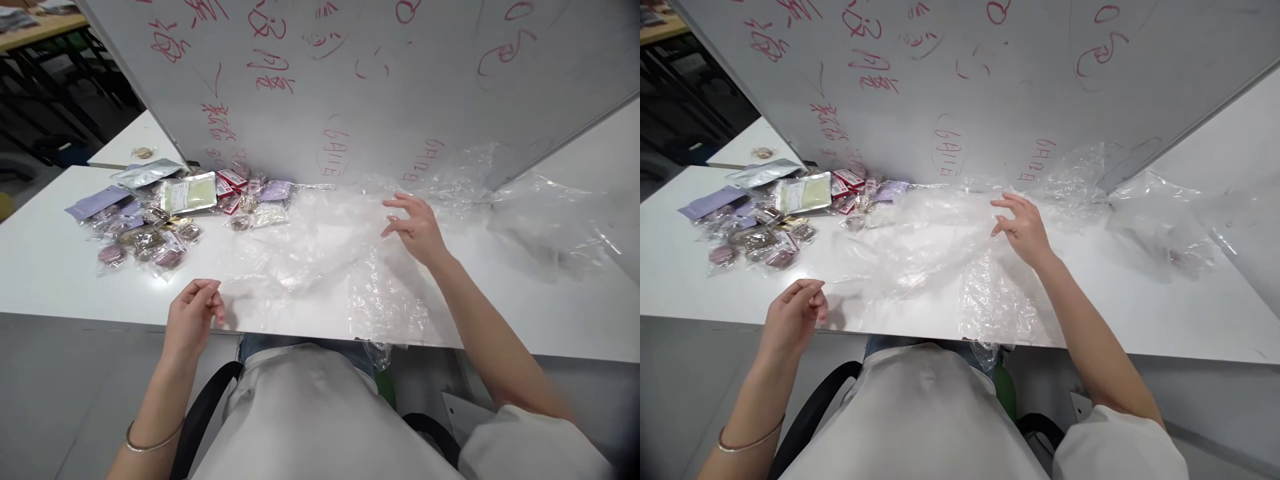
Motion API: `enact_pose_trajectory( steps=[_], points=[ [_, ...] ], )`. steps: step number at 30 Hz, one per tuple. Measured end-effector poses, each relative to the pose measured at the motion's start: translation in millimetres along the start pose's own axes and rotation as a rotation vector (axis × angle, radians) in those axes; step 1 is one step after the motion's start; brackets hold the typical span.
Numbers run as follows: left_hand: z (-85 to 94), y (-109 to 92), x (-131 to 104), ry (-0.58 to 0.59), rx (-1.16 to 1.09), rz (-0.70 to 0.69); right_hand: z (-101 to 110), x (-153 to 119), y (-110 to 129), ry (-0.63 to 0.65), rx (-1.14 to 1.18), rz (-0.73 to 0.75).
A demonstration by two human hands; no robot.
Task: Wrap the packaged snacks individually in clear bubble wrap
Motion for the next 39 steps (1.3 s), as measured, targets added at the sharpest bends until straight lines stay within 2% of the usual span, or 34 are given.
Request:
enact_pose_trajectory(
  steps=[2, 5, 7, 8, 10, 12, 13, 16, 17, 19, 21, 23, 26, 28, 29, 30, 31, 32, 33, 35, 36, 37, 39],
  points=[
    [9.7, -4.3, 3.8, 0.019, 0.041, 0.055, -1.7, 13.3, -15.6, 0.061, 0.121, -0.051],
    [14.7, -11.1, 8.0, 0.173, 0.257, 0.131, -1.2, 30.0, -30.0, 0.211, 0.164, -0.133],
    [13.9, -14.7, 7.9, 0.273, 0.424, 0.157, 4.6, 39.0, -26.5, 0.285, 0.094, -0.199],
    [12.6, -16.6, 7.1, 0.298, 0.498, 0.154, 9.8, 42.4, -18.7, 0.263, 0.035, -0.238],
    [7.3, -19.3, 4.9, 0.324, 0.623, 0.141, 20.4, 44.3, 11.2, 0.089, -0.081, -0.303],
    [-2.3, -19.2, 2.4, 0.366, 0.707, 0.143, 17.9, 35.2, 57.0, -0.077, -0.103, -0.312],
    [-8.1, -18.4, 1.4, 0.391, 0.734, 0.14, 6.0, 26.8, 82.6, -0.021, -0.03, -0.271],
    [-22.8, -15.0, 1.4, 0.425, 0.807, 0.109, -53.2, -12.0, 145.2, 0.338, 0.134, -0.166],
    [-23.8, -14.4, 2.6, 0.39, 0.862, 0.091, -73.4, -26.5, 156.0, 0.446, 0.127, -0.161],
    [-17.1, -15.9, 5.8, 0.232, 1.051, 0.057, -103.4, -51.8, 160.3, 0.615, 0.06, -0.187],
    [-1.4, -20.8, 7.7, 0.066, 1.268, 0.047, -113.1, -67.3, 149.3, 0.722, 0.001, -0.181],
    [18.4, -26.5, 7.4, 0.013, 1.41, 0.085, -104.1, -72.5, 133.4, 0.791, -0.014, -0.131],
    [46.4, -37.3, 6.6, 0.02, 1.478, 0.145, -75.2, -68.8, 117.3, 0.87, 0.006, -0.048],
    [56.5, -48.7, 11.3, -0.089, 1.469, 0.054, -59.8, -65.5, 117.7, 0.886, -0.009, -0.012],
    [56.3, -54.8, 16.4, -0.151, 1.448, -0.054, -55.3, -65.0, 122.0, 0.872, -0.024, 0.012],
    [51.8, -60.2, 23.6, -0.187, 1.417, -0.191, -53.2, -66.0, 128.4, 0.849, -0.037, 0.044],
    [43.2, -64.0, 32.8, -0.175, 1.385, -0.334, -53.1, -68.5, 136.5, 0.821, -0.046, 0.082],
    [30.8, -65.6, 44.0, -0.109, 1.362, -0.471, -54.6, -72.6, 145.3, 0.795, -0.05, 0.122],
    [15.7, -64.7, 56.6, 0.015, 1.347, -0.581, -56.9, -77.9, 153.8, 0.777, -0.052, 0.161],
    [-15.7, -58.0, 83.6, 0.275, 1.387, -0.705, -60.0, -89.7, 166.9, 0.753, -0.07, 0.223],
    [-29.3, -53.9, 96.8, 0.354, 1.429, -0.741, -59.2, -94.7, 170.8, 0.742, -0.088, 0.247],
    [-40.5, -49.9, 109.2, 0.398, 1.477, -0.756, -56.2, -98.4, 172.9, 0.732, -0.107, 0.265],
    [-55.5, -43.6, 129.2, 0.414, 1.571, -0.757, -44.1, -100.5, 173.7, 0.733, -0.123, 0.271]
  ],
)
Point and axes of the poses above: each hand's wrist, its own x-axis towards the middle knuckle, its own z-axis out of the back of the hand, y = z × x, the point moved 3 cm from there along x, towards the middle knuckle, and after that the axes turned 1 degree about -y, right-handed, at the moved point
